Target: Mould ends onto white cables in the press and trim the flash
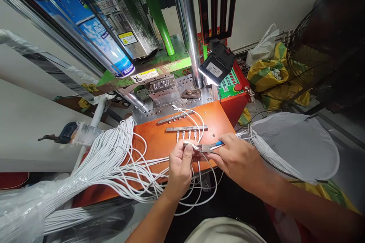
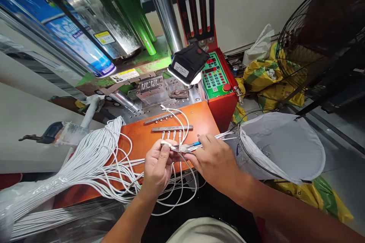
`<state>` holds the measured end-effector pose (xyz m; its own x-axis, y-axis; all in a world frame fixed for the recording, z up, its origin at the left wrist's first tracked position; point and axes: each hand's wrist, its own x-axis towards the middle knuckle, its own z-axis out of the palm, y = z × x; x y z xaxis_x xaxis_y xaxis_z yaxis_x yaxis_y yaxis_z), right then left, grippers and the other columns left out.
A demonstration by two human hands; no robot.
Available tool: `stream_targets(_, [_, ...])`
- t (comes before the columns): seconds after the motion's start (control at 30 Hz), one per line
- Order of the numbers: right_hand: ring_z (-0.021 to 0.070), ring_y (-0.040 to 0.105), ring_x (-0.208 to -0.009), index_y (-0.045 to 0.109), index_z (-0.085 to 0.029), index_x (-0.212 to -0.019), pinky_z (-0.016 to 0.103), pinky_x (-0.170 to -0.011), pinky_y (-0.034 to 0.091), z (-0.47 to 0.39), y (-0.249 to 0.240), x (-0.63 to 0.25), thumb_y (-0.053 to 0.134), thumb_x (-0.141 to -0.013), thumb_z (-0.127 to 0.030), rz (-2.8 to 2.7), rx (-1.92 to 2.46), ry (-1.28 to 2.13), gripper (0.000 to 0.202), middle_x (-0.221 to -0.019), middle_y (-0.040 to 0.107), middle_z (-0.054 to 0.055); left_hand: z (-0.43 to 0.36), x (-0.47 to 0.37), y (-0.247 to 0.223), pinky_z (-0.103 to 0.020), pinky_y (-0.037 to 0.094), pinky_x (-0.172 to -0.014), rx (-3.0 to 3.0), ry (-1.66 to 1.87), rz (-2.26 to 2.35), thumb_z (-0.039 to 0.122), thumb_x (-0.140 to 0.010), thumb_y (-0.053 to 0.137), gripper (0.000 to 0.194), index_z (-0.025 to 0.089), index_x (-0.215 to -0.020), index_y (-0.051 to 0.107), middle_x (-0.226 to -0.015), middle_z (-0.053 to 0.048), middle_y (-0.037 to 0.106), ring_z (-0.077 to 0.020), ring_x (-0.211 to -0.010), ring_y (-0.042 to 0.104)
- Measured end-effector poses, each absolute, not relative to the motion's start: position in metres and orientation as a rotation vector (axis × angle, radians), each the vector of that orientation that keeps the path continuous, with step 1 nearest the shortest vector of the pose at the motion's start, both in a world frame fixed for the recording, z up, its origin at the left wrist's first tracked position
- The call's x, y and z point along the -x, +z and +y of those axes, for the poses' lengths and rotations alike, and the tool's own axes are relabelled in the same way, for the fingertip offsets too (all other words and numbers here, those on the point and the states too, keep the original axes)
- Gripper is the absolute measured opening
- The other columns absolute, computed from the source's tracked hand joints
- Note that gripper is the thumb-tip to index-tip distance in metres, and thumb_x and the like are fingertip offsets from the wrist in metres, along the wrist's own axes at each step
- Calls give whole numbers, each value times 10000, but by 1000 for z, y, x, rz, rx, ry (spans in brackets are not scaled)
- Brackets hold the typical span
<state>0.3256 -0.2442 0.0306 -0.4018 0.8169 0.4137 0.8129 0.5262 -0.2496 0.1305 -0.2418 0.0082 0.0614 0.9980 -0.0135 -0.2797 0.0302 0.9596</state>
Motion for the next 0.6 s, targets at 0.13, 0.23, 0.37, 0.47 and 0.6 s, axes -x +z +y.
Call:
stream_targets(0.13, [219,551,-834,677,-205,-775,352,-714,359,-248,31,-319,679,-1019,-362,-2224,1383,-48,290,-894,634,71,-247,-138,4,-275,580,-651,-1100,1372,1071,499,-1047,587,318,189,-1003,644,-930,-56,706,-160,-717,673])
stream_targets(0.23, [205,519,-763,651,-203,-740,346,-671,319,-250,26,-315,618,-1051,-365,-2201,1375,-96,352,-809,601,59,-247,-143,3,-252,540,-588,-1090,1405,1074,490,-1056,572,311,192,-991,629,-908,-50,695,-147,-672,644])
stream_targets(0.37, [168,458,-641,621,-191,-685,340,-599,240,-249,18,-316,500,-1106,-377,-2222,1308,-79,475,-707,559,39,-246,-145,3,-203,422,-468,-1001,1366,1068,532,-1042,582,345,203,-941,594,-744,1,622,-108,-537,533])
stream_targets(0.47, [145,432,-588,603,-185,-656,336,-593,230,-242,17,-321,444,-1124,-422,-2208,1288,123,548,-655,549,24,-245,-145,4,-162,343,-457,-920,1307,1060,548,-1028,610,390,194,-877,553,-672,31,537,-71,-512,435])
stream_targets(0.6, [126,420,-536,543,-193,-600,303,-571,264,-231,26,-333,314,-1146,-484,-2119,1311,744,660,-563,482,-12,-242,-142,9,-144,169,-407,-794,1026,947,543,-977,692,445,185,-806,491,-589,76,388,-40,-466,242])
